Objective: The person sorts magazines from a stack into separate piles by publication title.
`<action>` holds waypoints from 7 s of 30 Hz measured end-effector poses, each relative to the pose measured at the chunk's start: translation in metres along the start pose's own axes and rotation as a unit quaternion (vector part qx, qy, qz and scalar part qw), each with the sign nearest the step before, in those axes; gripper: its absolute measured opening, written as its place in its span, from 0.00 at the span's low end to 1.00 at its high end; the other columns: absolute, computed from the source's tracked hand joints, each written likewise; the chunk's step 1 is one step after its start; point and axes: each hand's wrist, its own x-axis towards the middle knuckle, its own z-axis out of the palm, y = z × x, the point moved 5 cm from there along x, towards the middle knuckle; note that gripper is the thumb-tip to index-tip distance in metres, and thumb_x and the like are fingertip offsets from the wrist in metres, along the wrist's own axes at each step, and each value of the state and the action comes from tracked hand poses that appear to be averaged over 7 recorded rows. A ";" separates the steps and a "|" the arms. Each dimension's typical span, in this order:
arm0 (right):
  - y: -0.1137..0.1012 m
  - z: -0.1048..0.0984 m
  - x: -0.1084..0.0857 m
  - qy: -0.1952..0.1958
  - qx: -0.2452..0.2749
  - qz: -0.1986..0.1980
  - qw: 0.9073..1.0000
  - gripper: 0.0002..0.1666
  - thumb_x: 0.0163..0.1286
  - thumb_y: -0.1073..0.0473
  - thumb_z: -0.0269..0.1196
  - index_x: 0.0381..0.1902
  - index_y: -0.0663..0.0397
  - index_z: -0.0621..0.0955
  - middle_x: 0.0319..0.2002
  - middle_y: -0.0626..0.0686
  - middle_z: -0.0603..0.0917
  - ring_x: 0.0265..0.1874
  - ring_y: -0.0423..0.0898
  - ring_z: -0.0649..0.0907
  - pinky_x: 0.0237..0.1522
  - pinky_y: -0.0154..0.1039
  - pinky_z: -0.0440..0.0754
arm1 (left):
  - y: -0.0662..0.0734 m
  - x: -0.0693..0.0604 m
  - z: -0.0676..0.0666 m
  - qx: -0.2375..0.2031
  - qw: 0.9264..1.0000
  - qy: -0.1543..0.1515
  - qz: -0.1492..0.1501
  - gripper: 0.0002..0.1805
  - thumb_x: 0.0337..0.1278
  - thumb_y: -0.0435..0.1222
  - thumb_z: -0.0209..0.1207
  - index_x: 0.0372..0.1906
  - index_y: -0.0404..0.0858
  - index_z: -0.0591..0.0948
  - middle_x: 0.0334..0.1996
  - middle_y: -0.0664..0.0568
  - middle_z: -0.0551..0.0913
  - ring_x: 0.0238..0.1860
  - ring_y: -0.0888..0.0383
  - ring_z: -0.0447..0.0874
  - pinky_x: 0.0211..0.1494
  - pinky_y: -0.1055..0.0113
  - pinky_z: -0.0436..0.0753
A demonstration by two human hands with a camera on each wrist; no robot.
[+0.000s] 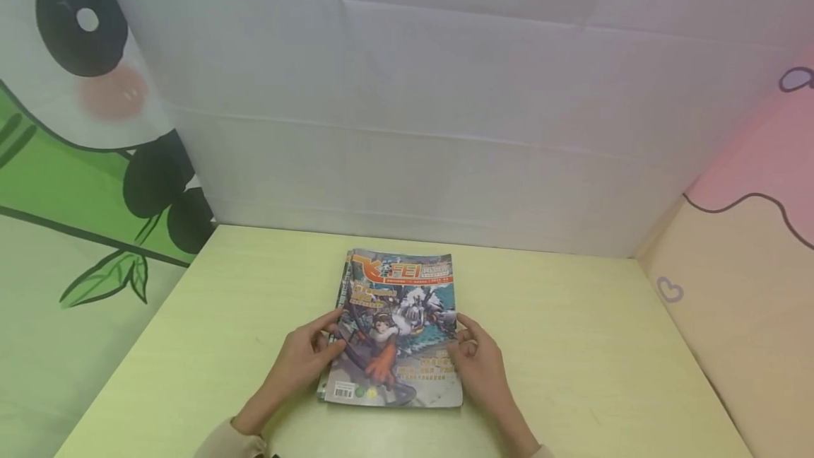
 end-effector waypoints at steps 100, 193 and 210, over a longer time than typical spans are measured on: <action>-0.009 -0.075 0.005 -0.123 0.041 -0.001 0.992 0.33 0.84 0.71 0.59 0.75 0.32 0.72 0.57 0.48 0.78 0.45 0.40 0.84 0.45 0.36 0.81 | 0.073 0.006 0.037 -0.037 0.993 -0.106 -0.022 0.41 0.69 0.22 0.67 0.84 0.27 0.66 0.58 0.40 0.84 0.50 0.51 0.91 0.44 0.72 0.89; 0.018 -0.075 0.020 -0.049 -0.182 0.122 0.974 0.41 0.84 0.52 0.66 0.78 0.79 0.66 0.57 0.71 0.84 0.59 0.65 0.82 0.52 0.47 0.85 | 0.087 0.005 0.056 0.034 0.981 -0.184 -0.047 0.32 0.68 0.35 0.72 0.75 0.33 0.80 0.63 0.40 0.85 0.32 0.58 0.86 0.35 0.69 0.84; -0.002 -0.070 0.019 0.052 -0.194 0.042 0.979 0.33 0.88 0.50 0.62 0.77 0.69 0.74 0.62 0.73 0.84 0.64 0.72 0.82 0.47 0.35 0.81 | 0.092 0.000 0.006 -0.015 0.991 -0.128 -0.023 0.24 0.73 0.31 0.68 0.71 0.34 0.83 0.64 0.39 0.86 0.61 0.42 0.89 0.56 0.62 0.91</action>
